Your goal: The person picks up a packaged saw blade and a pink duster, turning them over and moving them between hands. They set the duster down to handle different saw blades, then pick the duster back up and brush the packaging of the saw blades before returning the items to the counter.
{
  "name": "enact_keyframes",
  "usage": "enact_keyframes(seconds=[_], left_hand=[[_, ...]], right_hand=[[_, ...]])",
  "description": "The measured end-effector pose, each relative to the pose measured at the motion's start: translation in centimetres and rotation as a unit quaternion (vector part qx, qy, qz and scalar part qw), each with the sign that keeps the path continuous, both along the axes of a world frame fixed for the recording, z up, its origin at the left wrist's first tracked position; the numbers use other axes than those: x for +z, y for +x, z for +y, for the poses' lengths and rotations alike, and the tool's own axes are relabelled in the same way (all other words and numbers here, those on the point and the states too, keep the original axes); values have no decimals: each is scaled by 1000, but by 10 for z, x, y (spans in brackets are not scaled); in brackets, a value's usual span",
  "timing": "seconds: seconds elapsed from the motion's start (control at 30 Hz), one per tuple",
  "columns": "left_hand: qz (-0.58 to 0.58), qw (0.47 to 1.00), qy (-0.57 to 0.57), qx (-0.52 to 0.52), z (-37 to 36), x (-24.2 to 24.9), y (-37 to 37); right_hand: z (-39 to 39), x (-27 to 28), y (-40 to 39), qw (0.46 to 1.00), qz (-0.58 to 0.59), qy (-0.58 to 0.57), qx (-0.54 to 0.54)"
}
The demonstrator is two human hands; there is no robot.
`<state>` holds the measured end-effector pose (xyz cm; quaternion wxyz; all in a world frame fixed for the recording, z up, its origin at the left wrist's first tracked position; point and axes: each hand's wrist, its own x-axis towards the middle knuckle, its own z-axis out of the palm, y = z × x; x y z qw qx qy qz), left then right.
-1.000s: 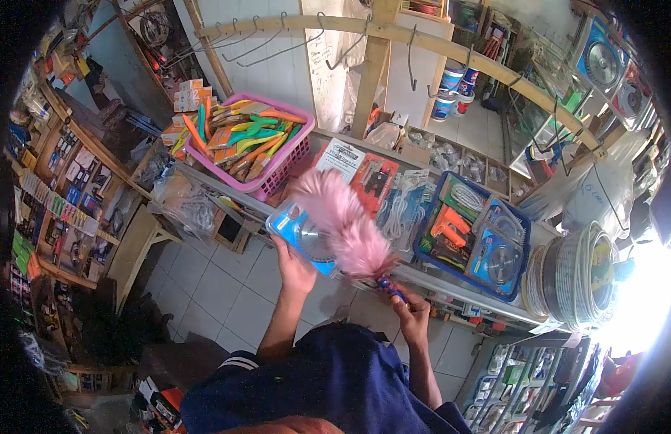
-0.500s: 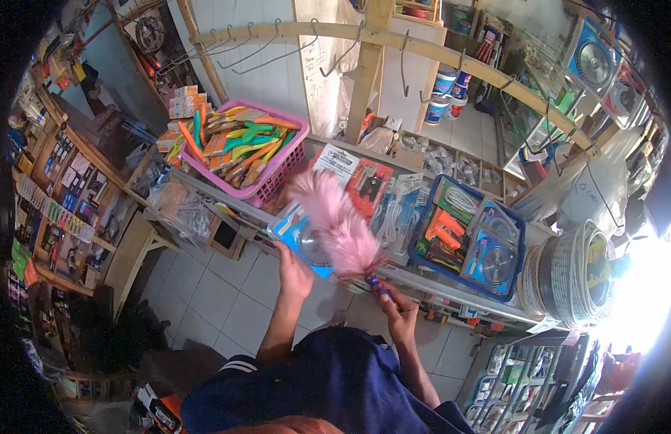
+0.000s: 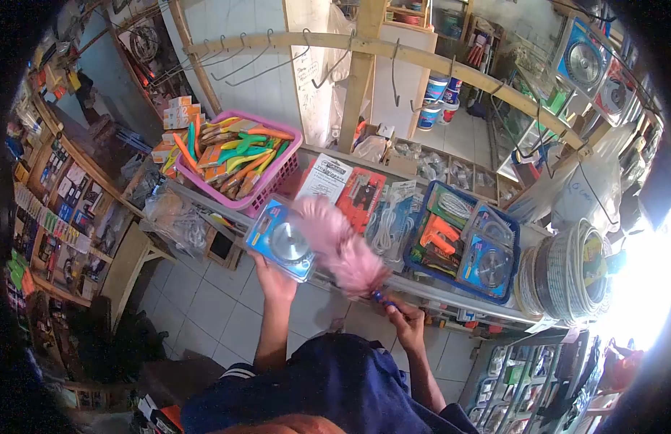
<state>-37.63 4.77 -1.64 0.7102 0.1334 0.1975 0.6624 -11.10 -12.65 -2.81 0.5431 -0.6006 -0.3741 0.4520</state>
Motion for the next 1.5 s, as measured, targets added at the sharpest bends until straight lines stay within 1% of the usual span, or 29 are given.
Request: enact_keyframes(seconds=[0.03,0.1,0.13,0.17,0.2,0.23,0.33,0.37,0.4,0.5,0.53,0.63,0.87,0.97,1.07,1.17,1.2,1.27,1.3,1.33,1.43,1.47,1.5], left_hand=[[-3,1000,-8,-1,2,0,-2],[-37,999,15,-18,5,0,-4],[-52,998,16,-21,5,1,-4],[-68,997,17,-24,4,0,-5],[-48,998,1,-28,4,-3,-8],[-53,998,9,-31,6,-4,-7],[-60,997,19,-40,1,13,-3],[-60,997,14,-47,2,9,-3],[-60,997,8,-53,3,3,-4],[-33,997,-23,-58,3,-2,-4],[-19,997,-35,-59,3,-2,-3],[-45,996,-45,-56,4,-3,-2],[-40,995,-67,-69,8,-9,-1],[-39,990,-83,-103,12,-7,5],[-7,985,-111,-131,16,-3,15],[31,969,-105,-223,18,1,26],[72,961,-106,-244,16,-9,31],[76,926,-83,-361,12,-22,39],[82,901,-66,-421,14,-10,49],[140,895,-48,-421,6,5,54],[52,890,-105,-440,-9,-12,76],[68,893,-122,-428,-15,-1,81],[80,895,-102,-427,-17,-2,86]], right_hand=[[2,1,4,1000,-14,11,-9],[8,13,2,998,-34,31,-30],[13,11,2,996,-43,20,-79],[20,8,1,993,-26,37,-111],[29,5,0,988,-11,55,-142],[33,6,2,988,5,60,-140],[49,8,-4,986,39,96,-130],[55,6,-8,985,49,111,-124],[61,3,-8,990,55,95,-90],[86,-11,-22,990,-15,135,-30],[94,-24,-20,996,-7,93,8],[103,-26,-35,996,72,35,36],[96,-15,-46,993,106,-20,46],[80,-18,-42,997,60,-38,35],[65,2,-26,996,-42,-20,75],[52,25,-9,997,-4,-26,69],[48,40,-7,997,-1,6,72],[39,45,10,993,-6,-2,117],[36,52,14,991,-7,-3,136],[31,61,11,992,13,-34,122],[25,82,4,995,-38,-62,70],[25,90,1,998,5,-46,30],[22,83,5,1000,7,-22,13]])
